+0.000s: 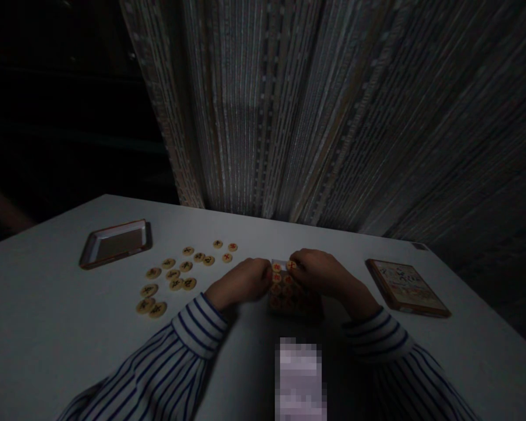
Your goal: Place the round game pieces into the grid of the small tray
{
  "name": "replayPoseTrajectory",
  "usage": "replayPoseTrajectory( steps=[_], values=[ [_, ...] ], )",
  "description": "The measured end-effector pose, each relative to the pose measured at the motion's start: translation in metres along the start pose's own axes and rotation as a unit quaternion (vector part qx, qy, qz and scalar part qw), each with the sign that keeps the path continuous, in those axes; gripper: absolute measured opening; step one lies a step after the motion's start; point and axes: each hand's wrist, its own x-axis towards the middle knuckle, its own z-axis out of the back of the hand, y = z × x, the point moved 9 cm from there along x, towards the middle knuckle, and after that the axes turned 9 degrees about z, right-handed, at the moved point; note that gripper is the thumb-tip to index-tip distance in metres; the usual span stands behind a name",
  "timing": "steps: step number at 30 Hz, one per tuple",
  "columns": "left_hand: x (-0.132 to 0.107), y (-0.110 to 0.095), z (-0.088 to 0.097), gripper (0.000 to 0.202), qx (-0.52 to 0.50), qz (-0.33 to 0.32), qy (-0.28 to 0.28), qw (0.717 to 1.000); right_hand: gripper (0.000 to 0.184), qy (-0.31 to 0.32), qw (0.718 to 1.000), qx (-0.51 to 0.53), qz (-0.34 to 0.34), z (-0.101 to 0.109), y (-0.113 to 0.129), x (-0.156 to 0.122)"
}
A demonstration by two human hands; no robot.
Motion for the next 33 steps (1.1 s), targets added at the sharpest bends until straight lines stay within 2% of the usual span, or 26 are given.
replayPoseTrajectory(
  steps=[16,26,33],
  values=[
    [-0.001,-0.004,0.0,0.018,-0.001,0.001,0.016,1.0,0.025,0.024,0.999,-0.03,-0.026,-0.004,0.0,-0.001],
    [-0.001,-0.004,-0.004,0.02,-0.005,-0.011,0.028,1.0,0.027,0.049,0.998,-0.047,-0.017,-0.011,0.001,0.002],
    [-0.001,-0.004,-0.004,0.019,0.008,0.006,0.039,0.999,0.027,0.056,0.996,-0.065,-0.014,-0.012,0.005,0.003]
  ],
)
